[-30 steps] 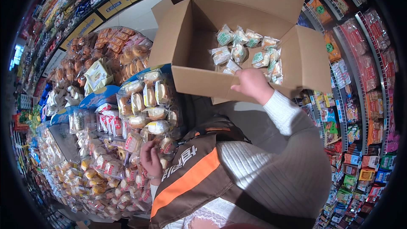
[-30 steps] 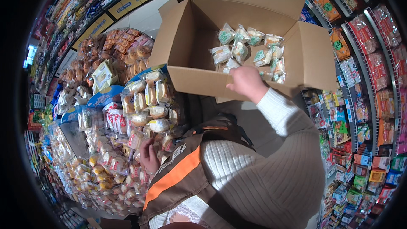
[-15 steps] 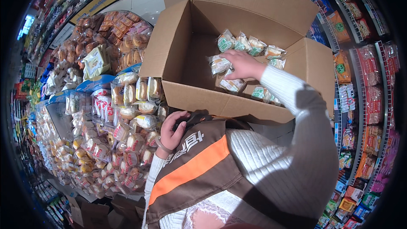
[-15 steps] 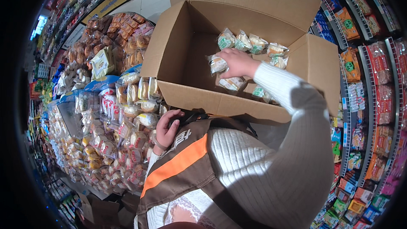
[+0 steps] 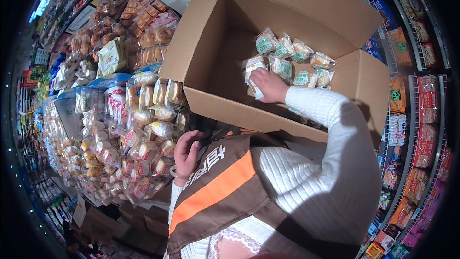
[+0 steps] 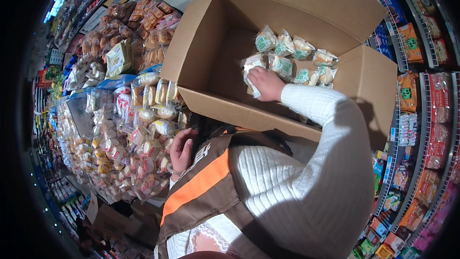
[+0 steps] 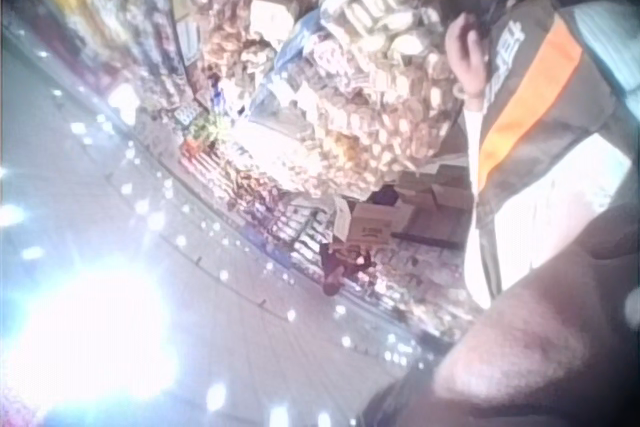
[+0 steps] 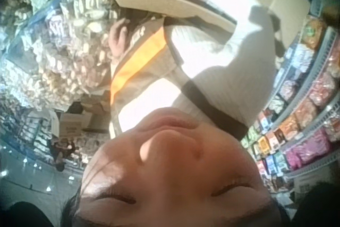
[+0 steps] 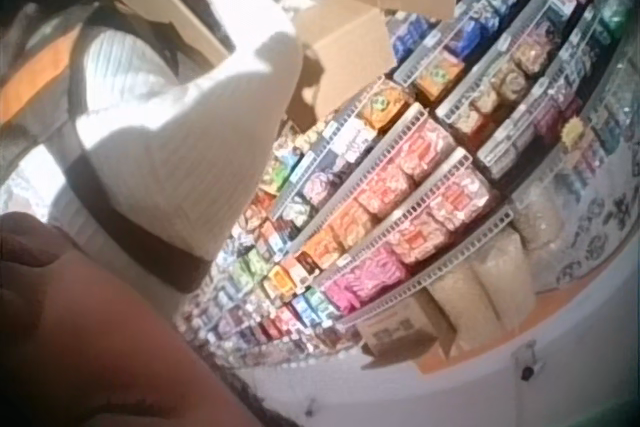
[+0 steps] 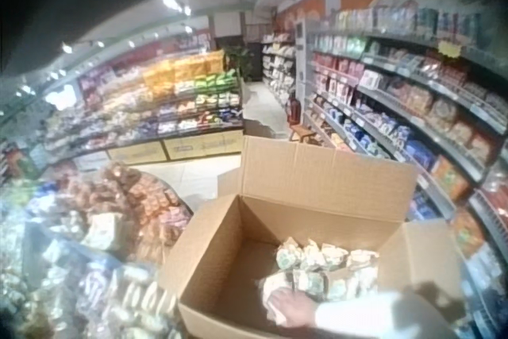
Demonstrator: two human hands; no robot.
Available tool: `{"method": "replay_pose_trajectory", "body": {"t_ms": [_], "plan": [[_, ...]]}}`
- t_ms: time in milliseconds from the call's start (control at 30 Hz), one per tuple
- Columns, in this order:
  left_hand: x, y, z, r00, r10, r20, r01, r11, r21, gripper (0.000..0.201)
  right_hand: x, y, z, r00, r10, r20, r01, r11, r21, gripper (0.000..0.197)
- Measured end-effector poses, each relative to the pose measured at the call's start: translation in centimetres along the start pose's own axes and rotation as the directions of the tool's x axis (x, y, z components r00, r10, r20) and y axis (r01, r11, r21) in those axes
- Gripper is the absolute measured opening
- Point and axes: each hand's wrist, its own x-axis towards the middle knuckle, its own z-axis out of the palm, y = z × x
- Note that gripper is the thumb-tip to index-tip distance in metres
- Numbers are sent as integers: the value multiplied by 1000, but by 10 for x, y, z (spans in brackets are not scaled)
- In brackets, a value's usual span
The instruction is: The person repeatedly picks packaged bread and buns from a cardboard box and places them onto a circular display stand. They arrange the items by type and orientation, occasionally adjusting existing packages to fit new ones. A coworker is visible in the background handling boxes.
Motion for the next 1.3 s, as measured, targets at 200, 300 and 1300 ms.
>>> {"method": "replay_pose_trajectory", "body": {"t_ms": [200, 300, 1300], "plan": [[30, 49, 15, 980, -101, 170, 175, 842, -509, 38, 9, -28, -95, 989, 79, -126, 144, -295, 944, 93], [63, 80, 36, 890, -34, 454, 366, 648, -668, 65, 10, -75, -130, 944, -36, -327, 308, -256, 916, 105], [39, 64, 29, 949, -220, -227, -99, 475, -875, 51, 23, -67, -137, 965, -262, -10, -158, -610, 777, 83]]}}
